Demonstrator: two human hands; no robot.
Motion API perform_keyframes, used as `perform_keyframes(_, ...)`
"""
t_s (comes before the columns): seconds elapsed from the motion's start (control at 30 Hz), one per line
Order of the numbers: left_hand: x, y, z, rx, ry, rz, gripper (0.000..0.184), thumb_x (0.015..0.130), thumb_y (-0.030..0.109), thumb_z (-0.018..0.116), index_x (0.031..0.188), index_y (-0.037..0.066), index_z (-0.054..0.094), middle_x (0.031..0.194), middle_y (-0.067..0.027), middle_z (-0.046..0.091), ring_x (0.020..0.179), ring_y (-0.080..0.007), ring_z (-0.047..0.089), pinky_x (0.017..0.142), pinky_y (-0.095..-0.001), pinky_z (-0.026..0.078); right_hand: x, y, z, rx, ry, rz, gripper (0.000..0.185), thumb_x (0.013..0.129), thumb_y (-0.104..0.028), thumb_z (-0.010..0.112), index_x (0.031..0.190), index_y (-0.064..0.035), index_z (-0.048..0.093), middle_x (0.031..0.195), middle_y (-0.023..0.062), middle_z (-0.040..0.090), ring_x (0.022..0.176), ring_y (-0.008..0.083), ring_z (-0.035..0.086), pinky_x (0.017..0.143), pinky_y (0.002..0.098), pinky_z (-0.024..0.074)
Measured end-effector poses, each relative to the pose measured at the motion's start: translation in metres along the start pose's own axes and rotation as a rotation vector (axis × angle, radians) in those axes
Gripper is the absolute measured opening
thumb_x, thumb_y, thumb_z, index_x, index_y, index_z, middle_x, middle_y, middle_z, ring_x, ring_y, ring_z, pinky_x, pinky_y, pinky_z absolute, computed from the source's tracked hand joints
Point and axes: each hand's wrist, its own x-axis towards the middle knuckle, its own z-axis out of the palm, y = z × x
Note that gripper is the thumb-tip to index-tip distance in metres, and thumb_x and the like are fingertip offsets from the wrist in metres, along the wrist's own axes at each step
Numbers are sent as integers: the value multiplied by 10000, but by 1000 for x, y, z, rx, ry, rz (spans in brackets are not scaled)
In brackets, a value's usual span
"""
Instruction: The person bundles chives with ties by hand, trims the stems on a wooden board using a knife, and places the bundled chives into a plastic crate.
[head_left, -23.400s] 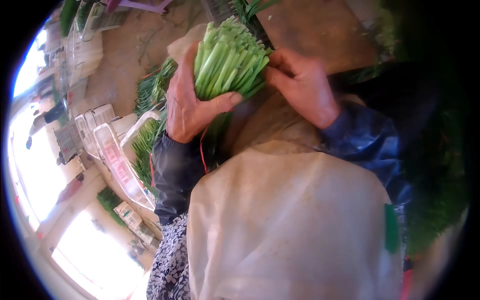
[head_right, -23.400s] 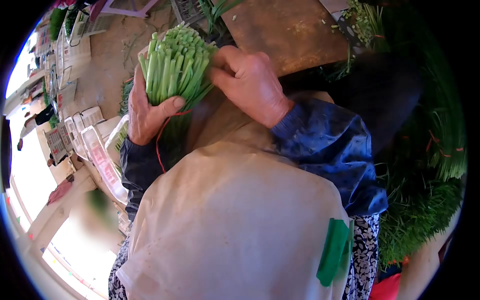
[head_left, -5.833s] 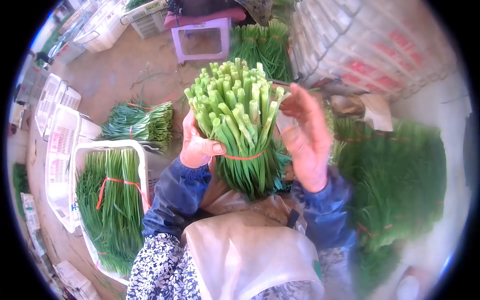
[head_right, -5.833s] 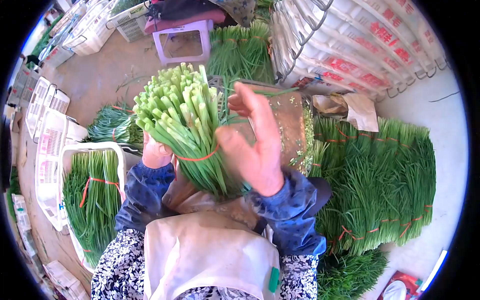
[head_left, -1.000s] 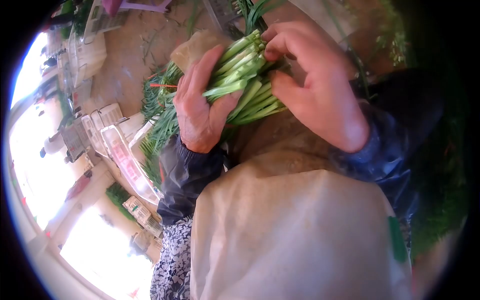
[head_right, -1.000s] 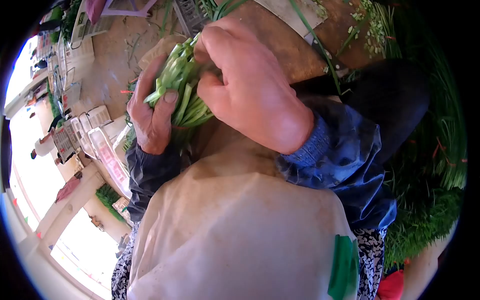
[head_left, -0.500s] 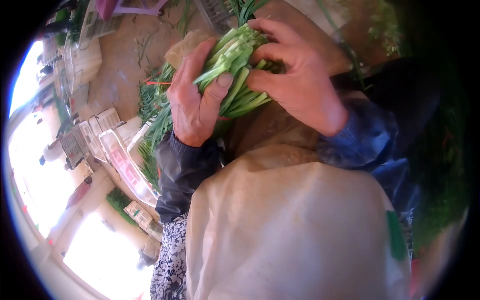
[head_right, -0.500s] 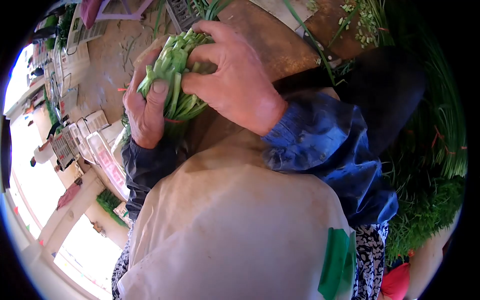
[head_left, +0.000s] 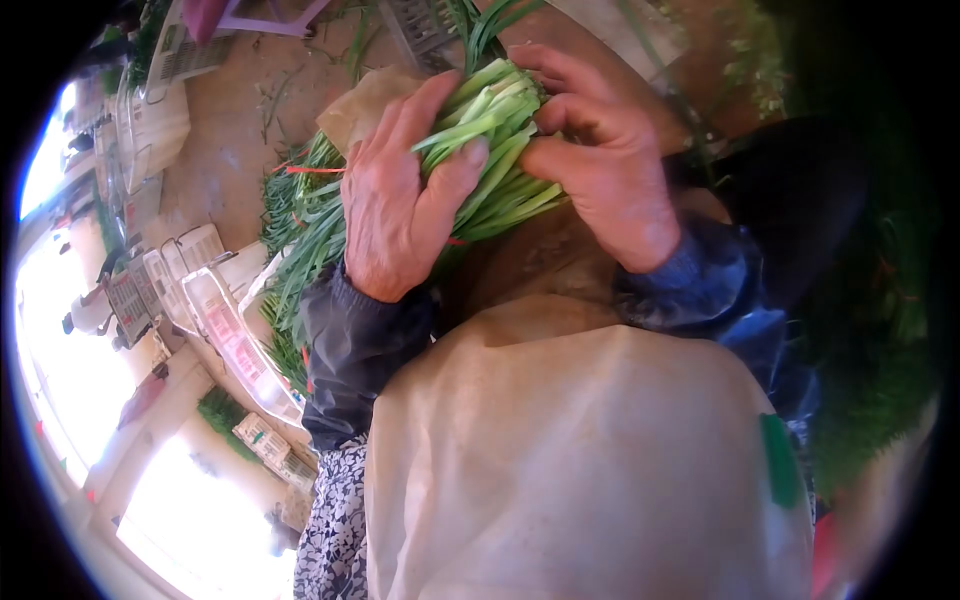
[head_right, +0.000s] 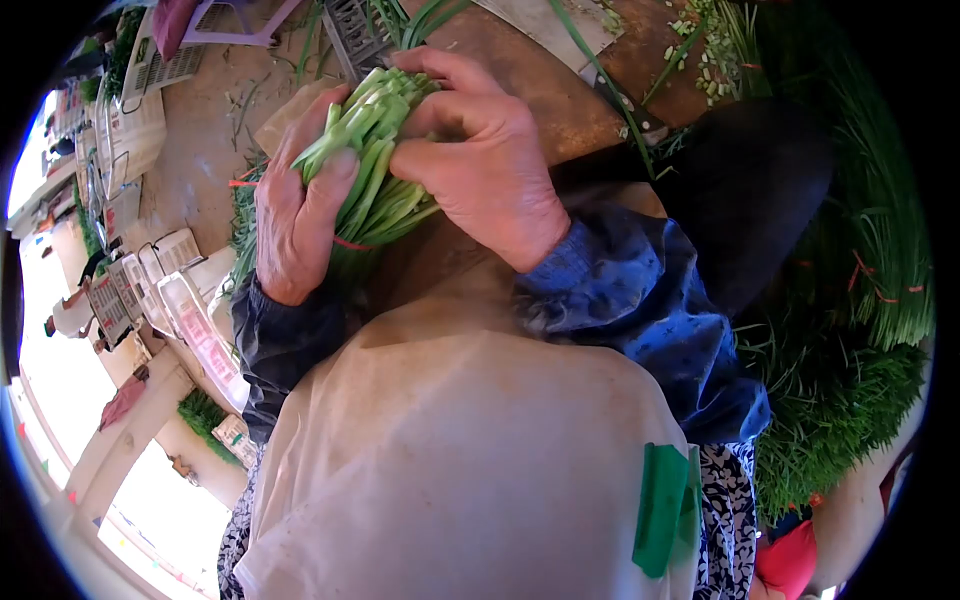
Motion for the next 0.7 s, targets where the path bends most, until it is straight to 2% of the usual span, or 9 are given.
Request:
perform_keyframes(0.03, 1, 1, 0, 28, -8, 11, 549, 888, 387, 574, 1257, -19, 541, 1080, -196, 614, 968, -384, 589, 822, -432, 432, -1, 0, -2, -13, -32, -2, 104, 713, 103, 597, 782, 29, 621, 1355, 128, 504, 1205, 225, 513, 1006, 317, 388)
perform_keyframes(0.27, 6, 3, 6, 168, -58, 53, 530, 882, 380, 585, 1258, 8, 548, 1087, -184, 620, 963, -372, 587, 837, -446, 418, -4, -4, -22, 164, 6, 193, 150, 731, 134, 552, 802, 34, 637, 1284, 120, 570, 1137, 195, 552, 964, 296, 420)
perform_keyframes(0.33, 5, 4, 8, 215, -40, 64, 531, 878, 378, 591, 1259, 10, 549, 1088, -182, 619, 961, -374, 585, 837, -449, 415, -6, -4, -23, 263, 114, 290, 85, 728, 6, 683, 804, 34, 658, 1154, 111, 615, 998, 150, 585, 846, 271, 453)
perform_keyframes(0.37, 4, 4, 10, 240, -32, 88, 533, 874, 377, 597, 1260, 13, 550, 1088, -180, 619, 959, -375, 584, 836, -452, 413, -6, -6, -22, 260, 109, 293, 85, 728, 6, 683, 804, 34, 658, 1154, 111, 615, 998, 150, 585, 846, 271, 453)
perform_keyframes(0.43, 4, 6, 9, 236, -36, 41, 531, 869, 367, 609, 1261, 14, 547, 1095, -177, 615, 951, -380, 582, 829, -457, 413, -4, -12, -21, -245, 174, 60, 176, 728, -28, 707, 884, 22, 643, 1033, 108, 621, 950, 174, 595, 823, 278, 458)
perform_keyframes(0.47, 5, 4, 7, 240, -32, 40, 528, 869, 364, 612, 1263, 18, 547, 1096, -176, 613, 948, -380, 582, 825, -459, 412, -3, -14, -22, -248, 176, 60, 176, 728, -28, 707, 884, 22, 643, 1033, 108, 621, 950, 174, 595, 823, 278, 458)
perform_keyframes(0.53, 5, 3, 8, 241, -29, 43, 526, 869, 361, 614, 1265, 22, 546, 1097, -175, 612, 945, -380, 581, 821, -462, 412, -2, -16, -26, -580, 1, -347, 252, 712, -46, 738, 929, 15, 626, 926, 110, 596, 890, 205, 595, 783, 291, 466)
perform_keyframes(0.63, 5, 4, 9, 233, -22, 35, 521, 871, 364, 612, 1263, 27, 549, 1098, -174, 612, 943, -382, 580, 818, -465, 412, -4, -19, -19, -396, -23, -264, 219, 705, -10, 734, 897, 12, 631, 881, 105, 580, 845, 220, 587, 745, 299, 470)
perform_keyframes(0.7, 3, 5, 10, 258, -9, 46, 515, 869, 364, 612, 1256, 29, 554, 1093, -174, 613, 948, -382, 580, 818, -464, 414, -2, -17, -21, -457, -45, -291, 194, 713, 5, 727, 883, 13, 632, 881, 99, 577, 838, 220, 586, 736, 299, 470)
